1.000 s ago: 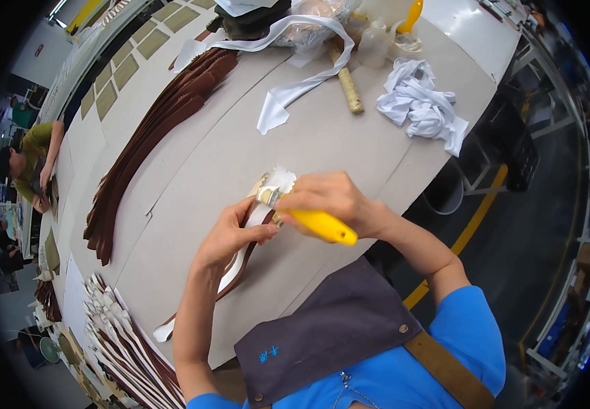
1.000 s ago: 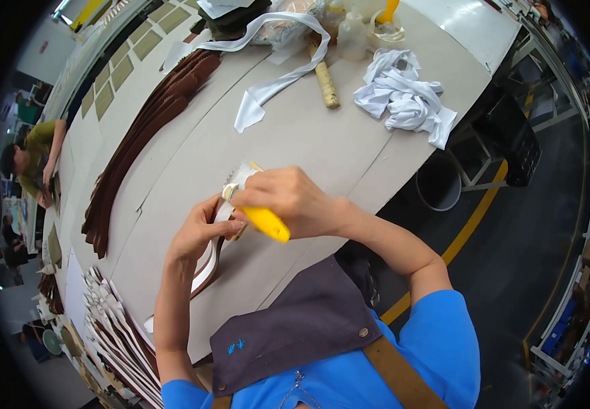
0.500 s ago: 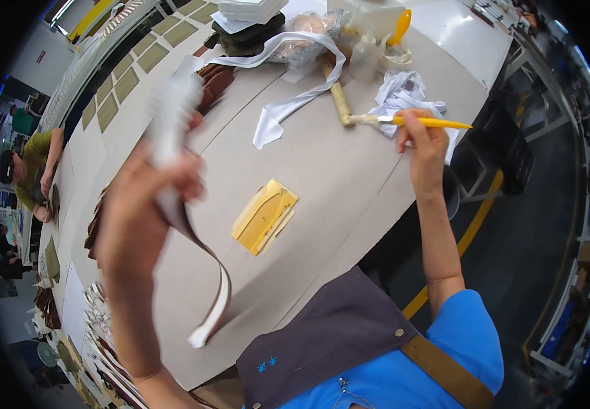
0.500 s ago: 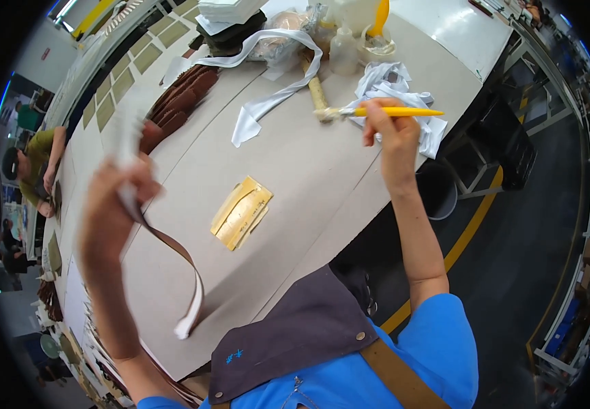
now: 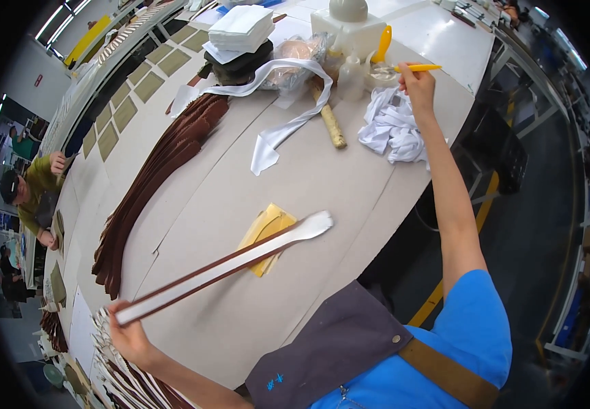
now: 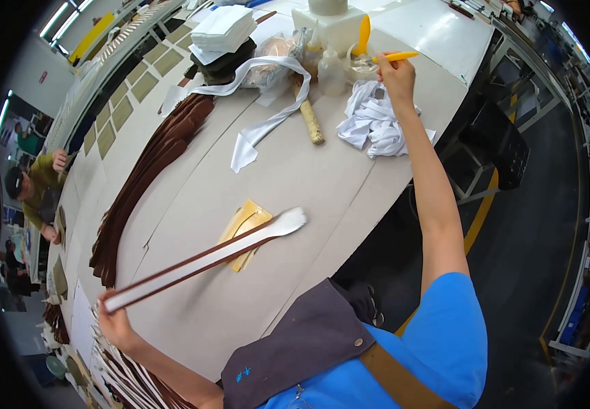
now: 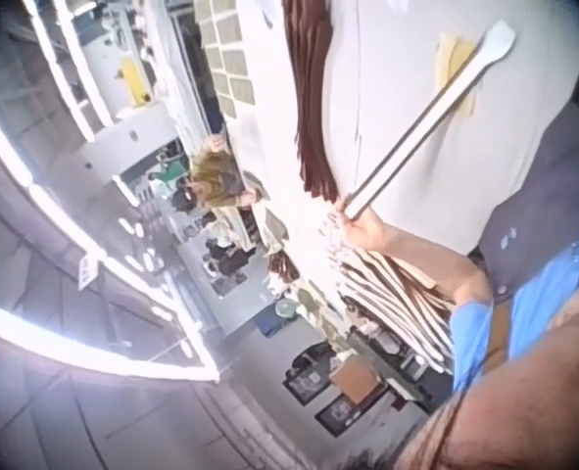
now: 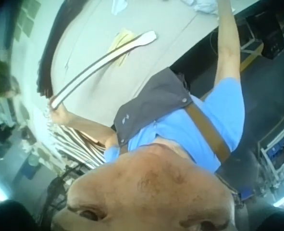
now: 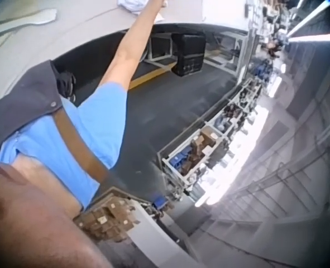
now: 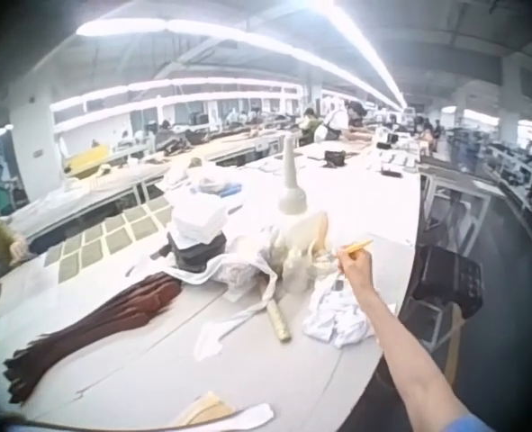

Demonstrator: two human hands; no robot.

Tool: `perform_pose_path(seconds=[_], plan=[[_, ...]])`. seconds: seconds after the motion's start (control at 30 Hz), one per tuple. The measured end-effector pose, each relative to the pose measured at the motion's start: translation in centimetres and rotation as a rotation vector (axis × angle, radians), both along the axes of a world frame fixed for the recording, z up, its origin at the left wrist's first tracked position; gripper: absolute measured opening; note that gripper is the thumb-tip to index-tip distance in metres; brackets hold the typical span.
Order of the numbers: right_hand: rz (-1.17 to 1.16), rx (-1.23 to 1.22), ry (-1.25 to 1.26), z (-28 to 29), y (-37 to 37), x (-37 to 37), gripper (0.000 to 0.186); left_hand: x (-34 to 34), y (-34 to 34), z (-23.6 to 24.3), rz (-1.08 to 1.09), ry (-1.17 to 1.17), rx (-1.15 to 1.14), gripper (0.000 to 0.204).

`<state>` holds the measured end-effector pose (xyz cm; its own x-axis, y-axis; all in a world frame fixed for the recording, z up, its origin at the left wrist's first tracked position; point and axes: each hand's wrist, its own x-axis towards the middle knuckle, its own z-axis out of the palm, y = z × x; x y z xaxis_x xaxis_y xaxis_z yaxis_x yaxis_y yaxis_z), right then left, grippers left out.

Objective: Applying a white finish or adhesive to the ends of leather straps using a handheld brush.

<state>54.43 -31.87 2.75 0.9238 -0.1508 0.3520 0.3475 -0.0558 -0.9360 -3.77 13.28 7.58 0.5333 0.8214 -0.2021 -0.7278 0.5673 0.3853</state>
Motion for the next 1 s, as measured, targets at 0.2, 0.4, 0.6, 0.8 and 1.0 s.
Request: perform_pose_path(seconds=[0.2,0.4,0.6,0.8,1.0], plan=[[0.003,-0.338,0.076,-1.9,1.8,5.7,0.028,-8.1,-4.2,-8.2,0.105,0.555,-0.049,0.029],[-0.005,-0.574,0.043,-1.4,1.6,8.2,0.037,-8.6,-15.7,-9.2,0.206,0.834,0.182,0.018],[-0.135,-0.409,-0.089,-1.1,1.7,4.9,0.032,4.9,-15.9,-7.6,-0.465,0.35,0.402,0.043],[-0.066,-0.68,-0.199,-0.1,1.0,2.4,0.018,16.5,-24.3,-2.1,-1.074,0.536,0.819,0.046],[0.019,-0.888,-0.521,0.4,0.6,1.2,0.011,21.8,-26.5,-2.6,-1.361,0.508,1.814,0.053]])
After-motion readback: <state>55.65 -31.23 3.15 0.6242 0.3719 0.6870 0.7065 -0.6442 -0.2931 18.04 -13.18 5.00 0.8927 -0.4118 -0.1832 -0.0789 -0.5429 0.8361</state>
